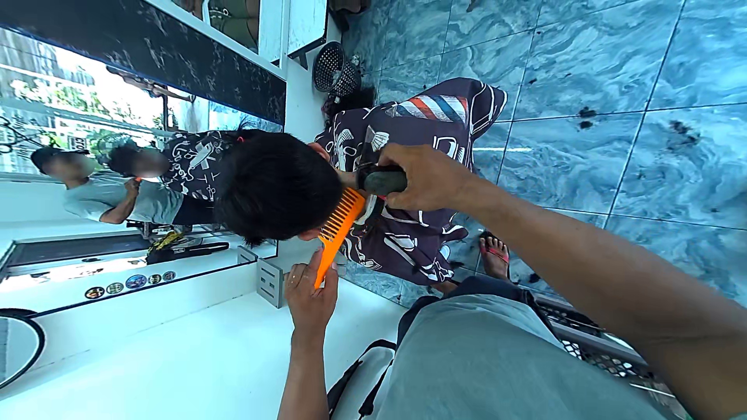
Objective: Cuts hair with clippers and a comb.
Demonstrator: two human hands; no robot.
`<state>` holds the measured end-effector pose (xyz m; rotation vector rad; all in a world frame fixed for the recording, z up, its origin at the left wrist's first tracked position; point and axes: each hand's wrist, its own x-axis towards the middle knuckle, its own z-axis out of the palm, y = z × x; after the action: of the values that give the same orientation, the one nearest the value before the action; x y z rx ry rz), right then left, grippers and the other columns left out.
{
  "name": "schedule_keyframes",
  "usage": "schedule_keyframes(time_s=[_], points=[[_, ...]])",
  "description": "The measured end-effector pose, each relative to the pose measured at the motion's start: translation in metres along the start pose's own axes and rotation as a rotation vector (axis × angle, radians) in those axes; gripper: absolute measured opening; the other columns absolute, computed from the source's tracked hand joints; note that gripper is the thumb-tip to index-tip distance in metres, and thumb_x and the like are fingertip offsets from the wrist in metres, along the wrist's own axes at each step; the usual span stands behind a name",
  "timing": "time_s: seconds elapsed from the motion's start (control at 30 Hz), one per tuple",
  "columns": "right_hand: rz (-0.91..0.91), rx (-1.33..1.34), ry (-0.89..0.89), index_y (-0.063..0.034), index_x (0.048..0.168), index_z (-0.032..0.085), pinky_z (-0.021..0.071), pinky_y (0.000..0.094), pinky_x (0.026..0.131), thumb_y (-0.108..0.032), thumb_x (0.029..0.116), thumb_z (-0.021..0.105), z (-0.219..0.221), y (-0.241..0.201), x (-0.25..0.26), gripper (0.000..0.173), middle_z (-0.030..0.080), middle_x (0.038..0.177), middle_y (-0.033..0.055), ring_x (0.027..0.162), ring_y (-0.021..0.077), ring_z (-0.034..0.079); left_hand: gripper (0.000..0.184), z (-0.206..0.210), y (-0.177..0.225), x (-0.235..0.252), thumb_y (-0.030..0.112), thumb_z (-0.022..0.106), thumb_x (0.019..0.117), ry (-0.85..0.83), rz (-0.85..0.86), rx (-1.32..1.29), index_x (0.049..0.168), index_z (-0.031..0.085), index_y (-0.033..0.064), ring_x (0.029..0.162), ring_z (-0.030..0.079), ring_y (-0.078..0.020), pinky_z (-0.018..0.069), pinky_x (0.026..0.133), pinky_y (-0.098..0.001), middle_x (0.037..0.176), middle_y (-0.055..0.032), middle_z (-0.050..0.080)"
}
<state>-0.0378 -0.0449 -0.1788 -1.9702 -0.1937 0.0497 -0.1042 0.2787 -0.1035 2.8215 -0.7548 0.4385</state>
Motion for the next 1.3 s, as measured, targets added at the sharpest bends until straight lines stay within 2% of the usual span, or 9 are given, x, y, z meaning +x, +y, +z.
schedule_keyframes(time_s=[0.1, 0.27, 0.33, 0.47, 0.6, 0.77, 1.0, 1.13, 1.3], points=[[-0.036, -0.006, -0.034, -0.0139, 0.122, 0.063, 0.0572, 0.0505, 0.078, -0.028, 0.0762, 0.082, 0.004, -0.005, 0.0, 0.051, 0.068, 0.105, 0.0074, 0.094, 0.0255, 0.068, 0.033, 0.0, 0.009, 0.011, 0.025, 0.069, 0.0953, 0.144, 0.078, 0.178, 0.119, 0.076, 0.0029, 0.074, 0.06, -0.0223, 0.0469, 0.073, -0.0372, 0.075, -0.0093, 0.066], [-0.127, 0.012, -0.035, -0.0134, 0.123, 0.064, 0.0574, 0.0493, 0.08, -0.03, 0.0763, 0.08, 0.013, -0.026, 0.005, 0.052, 0.068, 0.109, 0.007, 0.098, 0.0246, 0.068, 0.029, -0.002, 0.007, 0.019, 0.023, 0.071, 0.0948, 0.212, 0.16, 0.251, 0.115, 0.078, 0.0045, 0.072, 0.058, -0.0222, 0.044, 0.071, -0.0356, 0.071, -0.0078, 0.062], [-0.182, 0.062, -0.049, -0.0139, 0.122, 0.064, 0.0573, 0.0467, 0.081, -0.03, 0.0755, 0.081, 0.016, -0.03, 0.004, 0.052, 0.069, 0.107, 0.0051, 0.097, 0.0213, 0.068, 0.03, -0.004, 0.007, 0.017, 0.024, 0.07, 0.0955, 0.165, 0.153, 0.221, 0.116, 0.077, 0.0044, 0.073, 0.059, -0.0224, 0.0446, 0.072, -0.0367, 0.072, -0.0085, 0.063], [-0.079, 0.106, -0.052, -0.0142, 0.123, 0.064, 0.0584, 0.0508, 0.078, -0.026, 0.0776, 0.081, 0.007, -0.009, -0.002, 0.05, 0.071, 0.101, 0.0061, 0.091, 0.0233, 0.07, 0.036, -0.007, 0.01, 0.009, 0.029, 0.068, 0.0939, -0.163, 0.037, 0.015, 0.121, 0.077, 0.0065, 0.082, 0.068, -0.0198, 0.0539, 0.078, -0.0403, 0.089, -0.0091, 0.075], [0.015, 0.058, -0.078, -0.0143, 0.125, 0.063, 0.0572, 0.0562, 0.078, -0.026, 0.0792, 0.083, -0.013, 0.018, 0.014, 0.052, 0.071, 0.102, 0.009, 0.092, 0.028, 0.07, 0.037, 0.005, 0.043, 0.017, 0.023, 0.067, 0.0949, 0.003, -0.077, 0.107, 0.122, 0.074, -0.0017, 0.078, 0.07, -0.0215, 0.0577, 0.074, -0.0368, 0.086, -0.0126, 0.074], [-0.166, -0.08, -0.185, -0.013, 0.123, 0.065, 0.056, 0.0531, 0.079, -0.028, 0.079, 0.083, -0.033, 0.006, 0.052, 0.05, 0.07, 0.1, 0.0094, 0.091, 0.0278, 0.069, 0.039, 0.011, 0.08, 0.03, 0.018, 0.06, 0.0984, 0.088, -0.105, 0.234, 0.129, 0.068, -0.0054, 0.08, 0.068, -0.0252, 0.0565, 0.074, -0.0378, 0.088, -0.0155, 0.071], [-0.222, -0.156, -0.253, -0.0151, 0.118, 0.064, 0.0556, 0.0522, 0.074, -0.031, 0.0774, 0.085, -0.048, -0.02, 0.062, 0.048, 0.068, 0.095, 0.0062, 0.087, 0.0257, 0.067, 0.039, 0.012, 0.086, 0.033, 0.017, 0.059, 0.0991, 0.119, -0.083, 0.26, 0.13, 0.067, -0.0054, 0.077, 0.064, -0.0243, 0.0535, 0.071, -0.0373, 0.083, -0.0133, 0.067], [-0.298, -0.01, -0.264, -0.0133, 0.116, 0.066, 0.0573, 0.0443, 0.074, -0.025, 0.0779, 0.086, -0.048, -0.024, 0.057, 0.044, 0.07, 0.094, 0.0038, 0.083, 0.0189, 0.068, 0.038, 0.012, 0.084, 0.033, 0.016, 0.059, 0.0985, 0.129, -0.075, 0.271, 0.129, 0.068, -0.0055, 0.076, 0.064, -0.0245, 0.0534, 0.07, -0.0372, 0.083, -0.0139, 0.067], [-0.278, -0.01, -0.27, -0.0133, 0.116, 0.067, 0.0574, 0.0447, 0.075, -0.025, 0.0779, 0.086, -0.047, -0.022, 0.058, 0.045, 0.07, 0.096, 0.0042, 0.084, 0.0193, 0.068, 0.039, 0.01, 0.082, 0.031, 0.017, 0.06, 0.0971, 0.068, -0.074, 0.185, 0.128, 0.069, -0.0054, 0.078, 0.066, -0.0235, 0.0541, 0.071, -0.0365, 0.086, -0.0139, 0.069]])
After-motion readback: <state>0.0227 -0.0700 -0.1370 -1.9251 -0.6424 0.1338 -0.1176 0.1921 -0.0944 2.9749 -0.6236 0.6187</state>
